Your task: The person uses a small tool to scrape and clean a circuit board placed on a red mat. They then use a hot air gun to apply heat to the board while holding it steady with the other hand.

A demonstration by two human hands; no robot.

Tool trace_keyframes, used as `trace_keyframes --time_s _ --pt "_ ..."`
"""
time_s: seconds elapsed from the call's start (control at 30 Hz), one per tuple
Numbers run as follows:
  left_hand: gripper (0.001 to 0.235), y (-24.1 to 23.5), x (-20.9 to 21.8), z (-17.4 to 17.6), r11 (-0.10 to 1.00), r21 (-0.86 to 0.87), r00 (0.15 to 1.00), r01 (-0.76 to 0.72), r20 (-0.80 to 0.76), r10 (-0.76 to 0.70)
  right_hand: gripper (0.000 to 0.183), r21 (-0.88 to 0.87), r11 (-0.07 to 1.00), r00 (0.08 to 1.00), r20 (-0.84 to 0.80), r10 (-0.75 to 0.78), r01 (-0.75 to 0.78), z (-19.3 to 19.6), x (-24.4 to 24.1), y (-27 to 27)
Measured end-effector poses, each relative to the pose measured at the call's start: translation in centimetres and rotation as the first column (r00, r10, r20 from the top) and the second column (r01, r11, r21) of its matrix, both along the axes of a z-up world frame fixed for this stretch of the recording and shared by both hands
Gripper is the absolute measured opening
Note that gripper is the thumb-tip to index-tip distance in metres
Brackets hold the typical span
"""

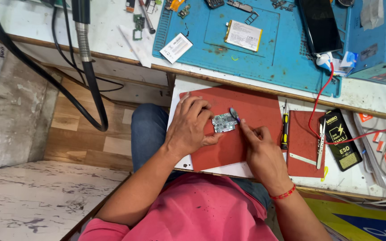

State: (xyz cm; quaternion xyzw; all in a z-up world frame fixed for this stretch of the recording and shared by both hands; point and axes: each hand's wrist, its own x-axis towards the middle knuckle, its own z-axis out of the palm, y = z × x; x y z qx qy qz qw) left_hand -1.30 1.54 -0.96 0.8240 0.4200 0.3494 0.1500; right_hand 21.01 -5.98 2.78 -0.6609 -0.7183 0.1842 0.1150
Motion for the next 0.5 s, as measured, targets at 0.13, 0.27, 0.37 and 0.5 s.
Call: trace_keyframes --time_s 0.13,0.27,0.37,0.5 --pt "0.053 0.6 0.0 0.2 1.0 -0.012 1.0 -0.011 -0.014 0.01 0.065 -0.042 0.976 0.973 -0.101 0.208 -0.213 0.2 0.2 1.0" --pt "0.052 -1.0 -0.2 -0.5 0.998 -0.06 1.0 0.01 -0.025 -0.012 0.06 0.069 0.995 0.995 -0.073 0.074 -0.069 -0.2 -0.1 -1.0" --pt "0.051 0.4 -0.1 0.3 1.0 -0.029 1.0 0.005 -0.025 -0.006 0.06 -0.003 0.995 0.99 -0.093 0.102 -0.103 0.0 -0.4 0.5" --pt "0.048 0.2 0.1 0.2 0.998 -0.064 0.999 0.005 -0.034 -0.007 0.058 -0.019 0.999 0.998 0.034 -0.051 0.051 -0.3 0.8 0.7"
